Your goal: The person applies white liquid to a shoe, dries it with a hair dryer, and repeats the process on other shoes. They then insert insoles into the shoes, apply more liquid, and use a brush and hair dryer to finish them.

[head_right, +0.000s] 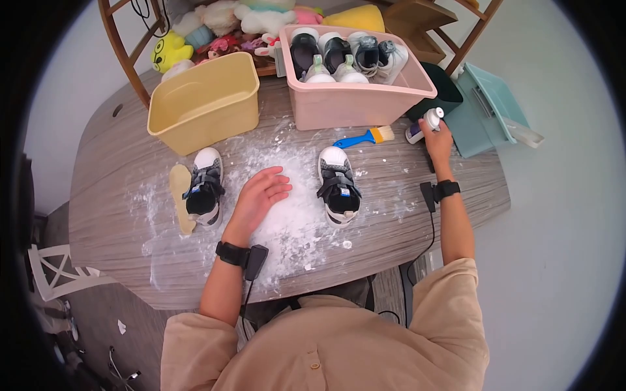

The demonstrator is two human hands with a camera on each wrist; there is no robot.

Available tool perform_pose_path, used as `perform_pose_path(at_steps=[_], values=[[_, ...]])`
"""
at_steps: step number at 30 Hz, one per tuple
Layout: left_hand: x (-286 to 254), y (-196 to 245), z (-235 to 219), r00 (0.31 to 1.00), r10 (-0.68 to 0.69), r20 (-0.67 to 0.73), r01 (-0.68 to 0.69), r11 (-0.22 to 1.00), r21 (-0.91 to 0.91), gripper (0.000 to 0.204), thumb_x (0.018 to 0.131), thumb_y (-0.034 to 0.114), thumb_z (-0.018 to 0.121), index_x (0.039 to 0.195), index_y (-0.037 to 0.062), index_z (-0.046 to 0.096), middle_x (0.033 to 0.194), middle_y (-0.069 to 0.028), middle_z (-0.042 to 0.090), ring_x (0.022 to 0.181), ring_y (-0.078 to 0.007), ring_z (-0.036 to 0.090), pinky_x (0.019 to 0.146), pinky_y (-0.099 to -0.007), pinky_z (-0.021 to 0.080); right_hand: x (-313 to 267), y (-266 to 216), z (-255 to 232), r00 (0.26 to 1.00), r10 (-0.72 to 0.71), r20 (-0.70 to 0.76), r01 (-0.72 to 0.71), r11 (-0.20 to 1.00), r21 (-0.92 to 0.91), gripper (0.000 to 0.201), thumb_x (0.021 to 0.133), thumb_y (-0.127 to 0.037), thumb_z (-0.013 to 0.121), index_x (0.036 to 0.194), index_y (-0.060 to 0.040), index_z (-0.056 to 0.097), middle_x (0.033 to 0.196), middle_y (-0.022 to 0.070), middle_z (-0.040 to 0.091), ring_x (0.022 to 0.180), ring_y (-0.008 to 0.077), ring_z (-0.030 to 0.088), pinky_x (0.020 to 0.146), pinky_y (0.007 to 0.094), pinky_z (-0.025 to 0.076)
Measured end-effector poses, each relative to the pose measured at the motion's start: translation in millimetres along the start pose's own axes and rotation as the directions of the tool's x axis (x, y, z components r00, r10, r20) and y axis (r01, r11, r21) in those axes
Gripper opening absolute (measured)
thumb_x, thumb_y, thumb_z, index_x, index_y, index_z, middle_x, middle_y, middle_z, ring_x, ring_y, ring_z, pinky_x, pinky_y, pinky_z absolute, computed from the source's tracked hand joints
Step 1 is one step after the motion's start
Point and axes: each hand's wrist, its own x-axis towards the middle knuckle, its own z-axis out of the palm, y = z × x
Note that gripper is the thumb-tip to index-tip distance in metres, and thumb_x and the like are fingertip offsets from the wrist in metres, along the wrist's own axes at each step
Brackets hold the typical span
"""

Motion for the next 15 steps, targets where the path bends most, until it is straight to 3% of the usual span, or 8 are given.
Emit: perform_pose_path(at_steps=[1,4,7,8,9,11,14,15], values=[[-0.6,0.9,0.8,1.0,-0.001,-0.002,0.001,1.0,0.0,0.031,0.095,0.014,0.049,0.122,-0.0019,0.049,0.104,-0.0133,0.062,0.098,-0.024,0.062,0.087,-0.0346,0.049,-0.4,-3.8,-3.3,1.0,0.011,-0.003,-0.011,1.0,-0.011,0.043,0.079,-0.04,0.07,0.097,-0.0013,0.065,0.079,0.0125,0.068,0.076,0.0262,0.066,0.069,0.0361,0.049],[0.0,0.6,-0.8,1.0,-0.003,0.0,0.003,1.0,-0.003,0.031,0.095,0.015,0.049,0.122,-0.0015,0.049,0.105,-0.013,0.062,0.099,-0.024,0.062,0.087,-0.0346,0.049,-19.4,-32.7,-34.8,0.965,0.234,0.122,-0.26,0.921,0.292,0.038,0.083,-0.037,0.067,0.097,-0.0023,0.063,0.071,0.0052,0.064,0.069,0.0209,0.063,0.065,0.0345,0.049],[0.4,-0.5,-0.8,1.0,-0.001,0.003,0.001,1.0,0.004,0.031,0.095,0.015,0.049,0.122,-0.0013,0.049,0.105,-0.0128,0.062,0.099,-0.0239,0.062,0.087,-0.0344,0.049,-35.5,-22.3,-59.1,0.889,0.079,0.451,-0.4,0.613,0.681,0.036,0.087,-0.034,0.062,0.102,-0.0018,0.06,0.076,0.0029,0.061,0.072,0.0164,0.062,0.066,0.0329,0.05],[0.1,-0.5,-0.7,1.0,0.001,0.006,-0.001,1.0,0.009,0.032,0.095,0.015,0.049,0.122,-0.0013,0.049,0.105,-0.0127,0.062,0.099,-0.0239,0.062,0.087,-0.0343,0.049,-57.0,-55.1,-62.2,0.884,0.152,0.443,-0.459,0.468,0.755,0.036,0.089,-0.03,0.059,0.109,-0.0003,0.056,0.089,0.0068,0.062,0.08,0.016,0.062,0.072,0.0342,0.051],[0.2,-0.6,-0.9,1.0,-0.001,0.012,0.001,1.0,0.014,0.032,0.095,0.016,0.05,0.122,-0.001,0.049,0.106,-0.0128,0.061,0.1,-0.024,0.061,0.087,-0.0345,0.049,-61.2,-36.2,-64.8,0.795,0.174,0.582,-0.599,0.382,0.704,0.042,0.09,-0.03,0.054,0.118,0.0014,0.05,0.102,0.0135,0.062,0.092,0.0209,0.062,0.082,0.0371,0.051],[0.7,-1.8,-0.8,1.0,-0.004,0.028,0.004,1.0,0.026,0.034,0.094,0.017,0.051,0.124,-0.0005,0.048,0.108,-0.013,0.061,0.102,-0.0244,0.061,0.088,-0.035,0.048,-80.3,-49.4,-64.4,0.644,-0.104,0.758,-0.713,0.278,0.644,0.052,0.089,-0.033,0.052,0.126,0.0036,0.043,0.115,0.0206,0.059,0.104,0.0303,0.059,0.09,0.0415,0.049],[0.1,-4.2,1.3,0.994,-0.052,0.099,0.046,0.997,0.057,0.04,0.093,0.02,0.054,0.128,0.0014,0.045,0.115,-0.0143,0.058,0.109,-0.0256,0.058,0.093,-0.0365,0.047,-107.2,-69.3,-49.8,0.481,-0.132,0.867,-0.846,0.187,0.499,0.065,0.086,-0.038,0.052,0.133,0.0043,0.036,0.133,0.0265,0.046,0.121,0.0373,0.048,0.096,0.0465,0.046],[-0.2,-5.7,2.1,0.989,-0.071,0.126,0.061,0.995,0.078,0.043,0.093,0.022,0.055,0.129,0.0021,0.044,0.119,-0.0147,0.056,0.112,-0.0259,0.056,0.094,-0.0369,0.046,-114.5,-70.7,-44.7,0.476,-0.151,0.866,-0.841,0.208,0.499,0.065,0.087,-0.038,0.051,0.134,0.0043,0.034,0.133,0.0261,0.046,0.122,0.0388,0.048,0.096,0.0483,0.045]])
